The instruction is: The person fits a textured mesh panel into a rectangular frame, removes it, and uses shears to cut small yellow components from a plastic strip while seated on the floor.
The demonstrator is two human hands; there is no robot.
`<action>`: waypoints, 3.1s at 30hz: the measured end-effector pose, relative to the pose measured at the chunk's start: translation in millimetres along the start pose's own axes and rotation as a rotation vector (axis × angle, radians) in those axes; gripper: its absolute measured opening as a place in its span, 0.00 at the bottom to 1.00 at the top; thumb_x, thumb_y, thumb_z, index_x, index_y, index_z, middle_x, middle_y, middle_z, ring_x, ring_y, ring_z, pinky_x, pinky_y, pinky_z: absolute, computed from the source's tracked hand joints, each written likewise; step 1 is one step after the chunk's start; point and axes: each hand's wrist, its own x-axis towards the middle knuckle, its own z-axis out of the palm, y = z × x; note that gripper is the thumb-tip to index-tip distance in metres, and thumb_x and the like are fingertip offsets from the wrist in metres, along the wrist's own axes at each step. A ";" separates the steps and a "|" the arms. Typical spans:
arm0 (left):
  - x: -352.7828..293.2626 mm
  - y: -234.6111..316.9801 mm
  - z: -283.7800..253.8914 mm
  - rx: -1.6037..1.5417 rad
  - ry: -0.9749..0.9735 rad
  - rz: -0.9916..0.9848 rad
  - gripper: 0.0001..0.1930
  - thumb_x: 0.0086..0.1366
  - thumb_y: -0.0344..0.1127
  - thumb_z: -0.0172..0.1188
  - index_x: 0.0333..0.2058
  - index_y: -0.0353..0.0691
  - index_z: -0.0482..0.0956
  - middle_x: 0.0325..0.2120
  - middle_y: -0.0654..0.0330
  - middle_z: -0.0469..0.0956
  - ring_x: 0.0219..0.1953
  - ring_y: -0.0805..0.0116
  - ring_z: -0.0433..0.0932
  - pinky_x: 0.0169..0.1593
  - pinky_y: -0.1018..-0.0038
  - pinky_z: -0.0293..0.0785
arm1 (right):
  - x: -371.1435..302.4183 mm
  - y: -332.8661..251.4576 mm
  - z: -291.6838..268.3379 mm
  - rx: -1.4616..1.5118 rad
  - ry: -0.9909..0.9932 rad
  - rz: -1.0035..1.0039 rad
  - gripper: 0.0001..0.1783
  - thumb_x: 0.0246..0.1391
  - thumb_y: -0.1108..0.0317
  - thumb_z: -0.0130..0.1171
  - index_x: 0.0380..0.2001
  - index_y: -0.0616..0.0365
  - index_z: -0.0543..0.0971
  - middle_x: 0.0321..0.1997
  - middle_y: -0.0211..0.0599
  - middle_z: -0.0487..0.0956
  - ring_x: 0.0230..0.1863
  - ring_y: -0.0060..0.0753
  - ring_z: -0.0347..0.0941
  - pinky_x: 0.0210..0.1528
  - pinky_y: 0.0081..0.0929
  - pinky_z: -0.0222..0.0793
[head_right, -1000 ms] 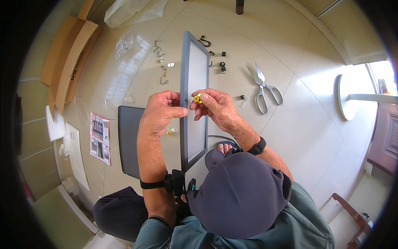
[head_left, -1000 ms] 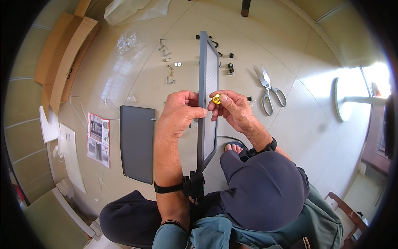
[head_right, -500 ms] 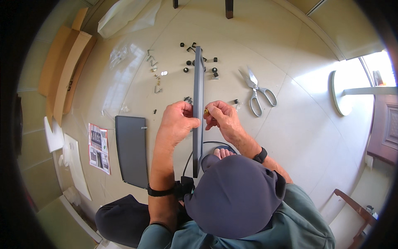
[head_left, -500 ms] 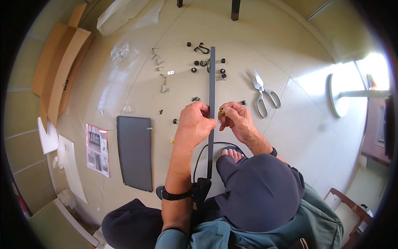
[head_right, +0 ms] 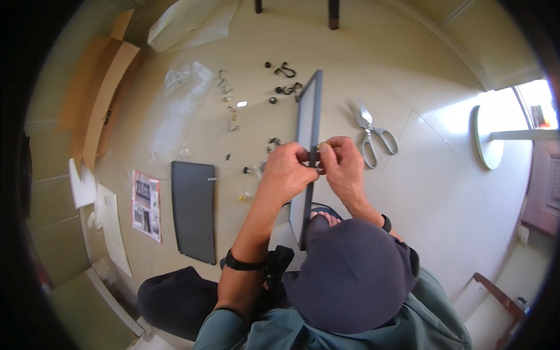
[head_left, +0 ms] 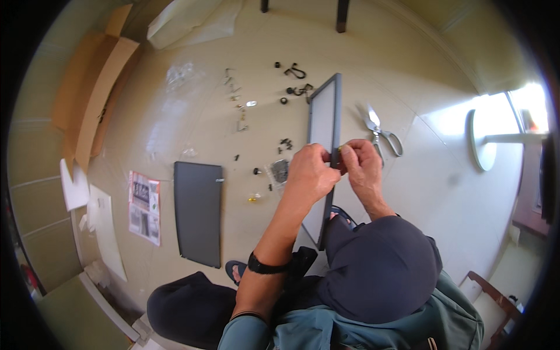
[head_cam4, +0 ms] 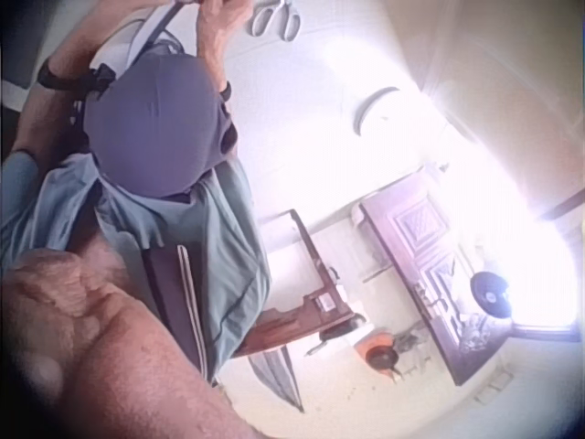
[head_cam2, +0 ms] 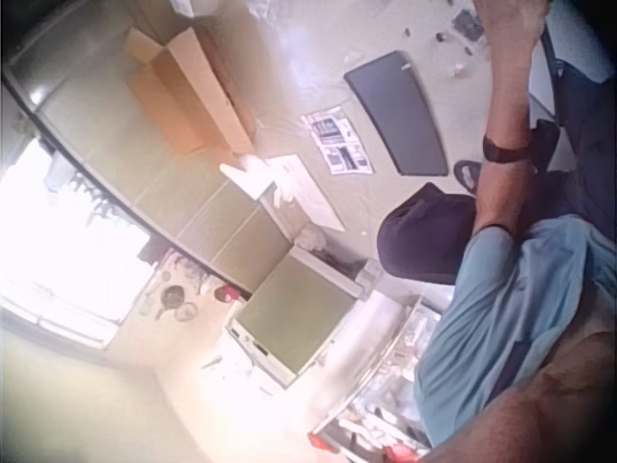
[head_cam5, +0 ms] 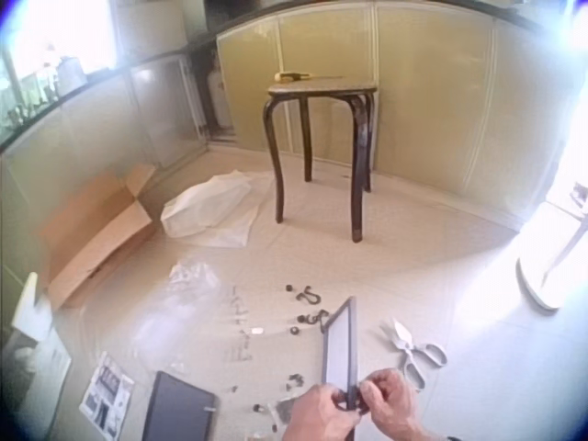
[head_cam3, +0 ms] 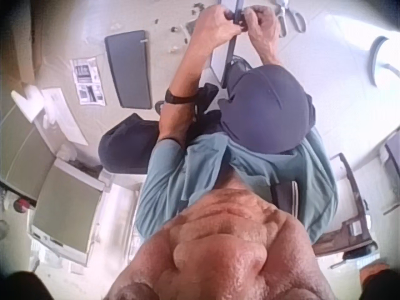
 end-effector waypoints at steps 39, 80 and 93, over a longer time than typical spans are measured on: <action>157.5 -134.6 -83.9 0.276 0.502 -0.322 0.12 0.54 0.41 0.66 0.28 0.37 0.84 0.26 0.50 0.83 0.33 0.48 0.82 0.40 0.59 0.77 | 6.4 33.4 -69.4 0.081 0.357 0.272 0.16 0.67 0.55 0.51 0.38 0.59 0.76 0.27 0.30 0.77 0.24 0.19 0.71 0.21 0.17 0.64; 28.3 -26.0 45.2 -0.625 -0.332 -0.013 0.04 0.60 0.23 0.63 0.34 0.32 0.82 0.24 0.62 0.80 0.24 0.76 0.76 0.29 0.80 0.72 | -2.8 -3.9 -43.8 0.261 0.161 0.189 0.16 0.66 0.61 0.48 0.39 0.67 0.73 0.33 0.42 0.80 0.31 0.31 0.81 0.29 0.28 0.79; 28.6 -23.7 31.3 -0.537 -0.335 -0.023 0.04 0.58 0.22 0.62 0.32 0.32 0.83 0.22 0.62 0.80 0.23 0.78 0.74 0.27 0.81 0.69 | -5.7 -11.0 -35.7 0.249 0.121 0.168 0.16 0.66 0.62 0.48 0.39 0.68 0.73 0.34 0.44 0.79 0.32 0.32 0.81 0.29 0.28 0.80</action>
